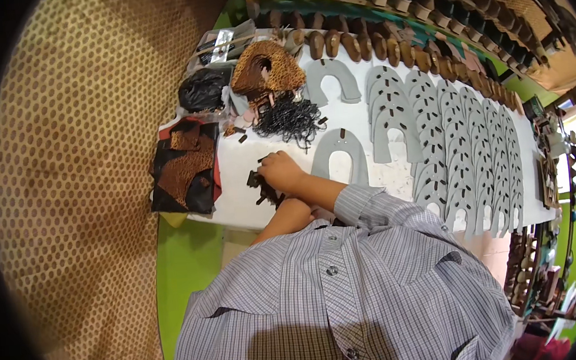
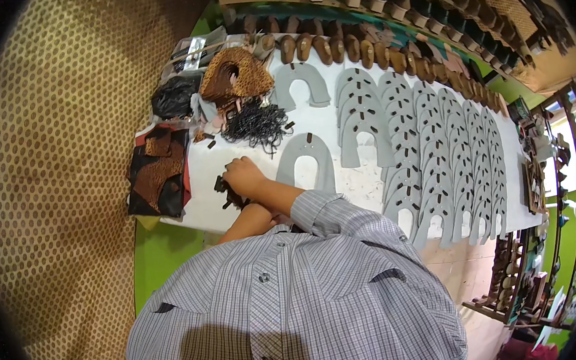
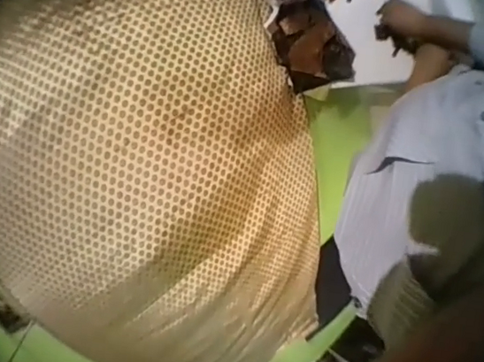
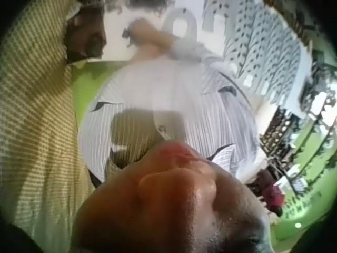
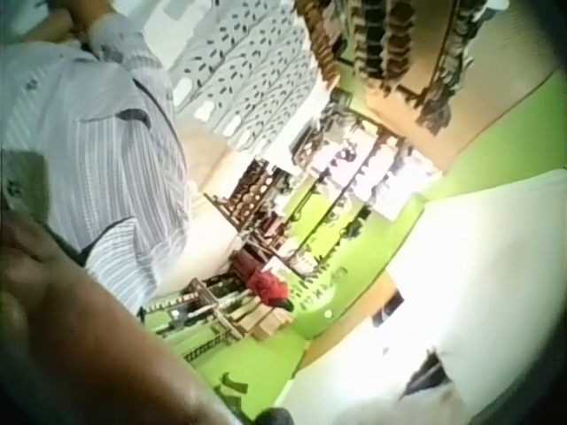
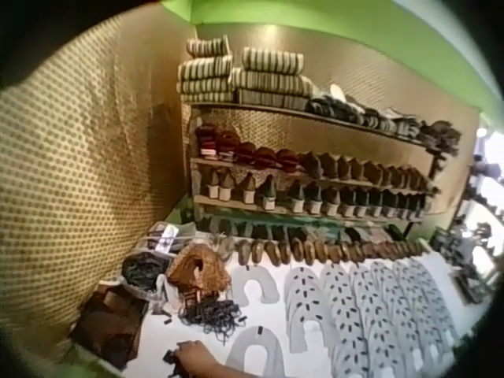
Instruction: Manually attaching black strings to grey shoe upper components on a work table in a factory setting.
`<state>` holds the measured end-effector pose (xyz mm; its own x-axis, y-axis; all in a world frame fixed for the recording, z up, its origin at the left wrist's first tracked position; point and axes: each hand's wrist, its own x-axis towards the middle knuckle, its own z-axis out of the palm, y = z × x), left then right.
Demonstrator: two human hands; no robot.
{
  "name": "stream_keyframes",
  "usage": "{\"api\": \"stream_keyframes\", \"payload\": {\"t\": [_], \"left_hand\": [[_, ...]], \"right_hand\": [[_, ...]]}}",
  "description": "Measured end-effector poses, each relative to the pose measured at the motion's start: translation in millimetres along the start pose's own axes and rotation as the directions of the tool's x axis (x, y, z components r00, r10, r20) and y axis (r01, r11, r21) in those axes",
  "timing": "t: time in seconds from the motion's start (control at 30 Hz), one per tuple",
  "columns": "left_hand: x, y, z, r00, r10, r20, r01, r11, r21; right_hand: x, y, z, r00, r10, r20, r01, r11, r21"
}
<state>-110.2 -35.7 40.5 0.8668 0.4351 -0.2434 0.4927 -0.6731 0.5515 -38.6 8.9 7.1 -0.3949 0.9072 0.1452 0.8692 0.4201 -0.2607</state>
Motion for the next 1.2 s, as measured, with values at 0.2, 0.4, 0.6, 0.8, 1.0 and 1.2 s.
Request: {"api": "stream_keyframes", "payload": {"t": [0.2, 0.4, 0.6, 0.8, 1.0, 1.2], "left_hand": [[30, -18, 22, 0.979, 0.141, -0.147, -0.130, 0.988, 0.081], [35, -47, 56, 0.936, 0.219, -0.276, -0.185, 0.972, 0.144], [33, -61, 80, 0.866, 0.288, -0.409, -0.224, 0.954, 0.198], [29, -33, 60, 0.937, 0.255, -0.240, -0.206, 0.955, 0.212], [33, -30, 47, 0.942, 0.266, -0.204, -0.211, 0.944, 0.254], [54, -38, 55, 0.926, 0.284, -0.247, -0.249, 0.954, 0.166]], "right_hand": [[-3, 1, -1, 0.999, 0.004, -0.040, -0.006, 0.999, -0.044], [2, -2, -4, 1.000, 0.030, 0.008, -0.029, 0.999, -0.012], [6, -6, -9, 0.999, -0.004, 0.053, 0.005, 1.000, -0.015], [8, -5, -5, 0.991, -0.051, 0.123, 0.071, 0.983, -0.167], [11, -1, -17, 0.992, 0.128, -0.001, -0.126, 0.972, 0.200], [7, 27, -18, 0.940, 0.282, 0.191, -0.336, 0.683, 0.649]]}}
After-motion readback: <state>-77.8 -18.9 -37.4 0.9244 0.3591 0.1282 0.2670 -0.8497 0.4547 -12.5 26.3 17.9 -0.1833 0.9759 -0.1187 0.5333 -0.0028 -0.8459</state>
